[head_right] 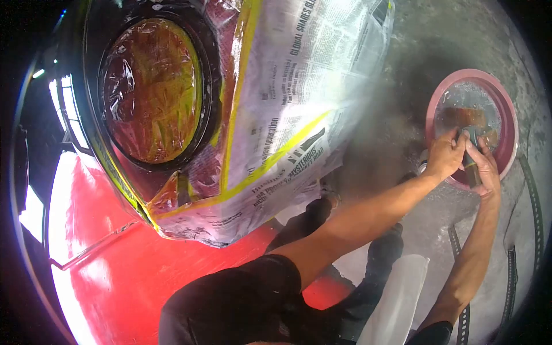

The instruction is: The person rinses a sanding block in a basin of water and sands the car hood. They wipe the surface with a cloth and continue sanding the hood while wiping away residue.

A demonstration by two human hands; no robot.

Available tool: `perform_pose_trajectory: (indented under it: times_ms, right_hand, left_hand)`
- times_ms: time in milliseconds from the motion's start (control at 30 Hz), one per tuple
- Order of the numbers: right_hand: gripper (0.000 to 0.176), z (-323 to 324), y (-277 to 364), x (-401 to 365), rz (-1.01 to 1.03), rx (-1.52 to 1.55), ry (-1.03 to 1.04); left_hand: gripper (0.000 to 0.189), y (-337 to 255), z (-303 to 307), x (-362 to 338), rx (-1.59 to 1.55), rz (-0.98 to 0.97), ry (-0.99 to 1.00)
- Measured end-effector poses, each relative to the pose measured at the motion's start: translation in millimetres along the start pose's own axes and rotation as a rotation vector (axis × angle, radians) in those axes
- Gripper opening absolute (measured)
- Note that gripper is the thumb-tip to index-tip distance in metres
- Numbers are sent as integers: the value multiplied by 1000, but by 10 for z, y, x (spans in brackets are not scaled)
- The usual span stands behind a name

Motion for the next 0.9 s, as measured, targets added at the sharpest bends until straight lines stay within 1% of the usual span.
perform_pose_trajectory:
  times_ms: [33, 67, 100, 133, 167, 200, 233, 267, 300, 333, 367, 400, 433, 467, 500, 533, 567, 600, 633, 667, 700, 733, 767, 800, 833, 867, 900]
  right_hand:
    - [92, 67, -85, 76, -81, 8, 91]
    - [92, 180, -157, 161, -84, 17, 104]
    - [90, 397, -242, 295, -68, -116, 28]
    - [88, 636, -363, 513, -43, -246, -39]
    - [82, 1258, -743, 1170, 316, -693, 99]
    - [77, 1840, -1097, 1652, 715, -1154, 56]
    - [77, 1565, -1294, 1653, 746, -1127, 77]
    - [70, 1393, -1464, 1679, 661, -1368, 21]
    - [63, 1271, -1499, 1704, 577, -1608, -51]
    - [57, 1165, -1434, 1720, 484, -1846, -136]
    - [53, 990, -1372, 1690, 350, -1764, -78]
    - [48, 902, -1304, 1594, 217, -1693, -16]
    - [43, 1105, -1367, 1657, 475, -1616, -42]
    - [40, 922, -1034, 1383, 238, -1606, 61]
    - [41, 872, -656, 1029, 307, -1399, -43]
    - [38, 693, -318, 726, 315, -874, 25]
    - [35, 1034, -260, 698, 446, -662, -79]
    - [35, 852, -86, 205, 100, 40, -301]
    - [40, 917, -9, 81, 3, 221, -209]
    - [41, 724, 290, -91, -19, 294, -139]
    - [42, 344, 582, -548, -44, 364, -68]
    - [43, -323, 1044, -1123, 15, 290, -100]
    - [45, -849, 1441, -1513, 68, 219, -137]
    - [50, -880, 1571, -1470, 296, -152, -41]
    - [53, -1688, 1693, -1878, 19, 256, 186]
    - [56, -2491, 2015, -2393, -5, 237, 280]
    - [56, -2690, 2091, -2407, 191, 131, 202]
  left_hand:
    - [57, 46, -27, 5, -55, 26, 70]
    - [63, 95, -27, 2, -108, 53, 135]
    - [68, 96, -5, 24, -34, 46, 199]
    - [70, 114, 63, 90, 66, -46, 25]
    - [71, -15, 92, -51, 23, -26, 101]
    - [69, -26, 163, -192, 107, -121, 8]
    - [62, -354, 360, -592, 62, -245, -65]
    - [56, -533, 504, -937, 73, -295, 13]
    - [51, -675, 537, -1221, 83, -353, 91]
    - [47, -619, 552, -1472, 225, -453, 100]
    - [44, -482, 634, -1697, 369, -543, 108]
    - [41, -559, 855, -2020, 455, -681, 36]
    - [38, -684, 1104, -2434, 528, -816, -40]
    - [38, -770, 1350, -2770, 593, -876, -94]
    - [38, -854, 1589, -3126, 650, -933, -153]
    - [38, -815, 1854, -3342, 628, -873, -167]
    - [39, -999, 2173, -3622, 674, -862, -244]
    - [40, -1197, 2505, -3914, 737, -873, -374]
    - [42, -1466, 2855, -4191, 757, -907, -467]
    - [40, -1363, 3156, -4337, 797, -875, -566]
    - [40, -1360, 3471, -4533, 778, -874, -728]
    - [42, -1579, 3804, -4818, 828, -855, -965]
    - [47, -1731, 4165, -5024, 818, -795, -1078]
    - [48, -1651, 4569, -5202, 828, -767, -1232]
    - [50, -1593, 4979, -5385, 819, -709, -1383]
    - [56, -1586, 5383, -5592, 773, -584, -1487]
    - [57, -1495, 5768, -5801, 731, -534, -1609]
Point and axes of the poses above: each hand's wrist, its own x-axis towards the middle knuckle, its own z-axis out of the back of the hand, y = z × x, the point moved 10 cm from there along x, towards the middle knuckle, and after that the axes turned 8 degrees about z, right-handed, at the moved point
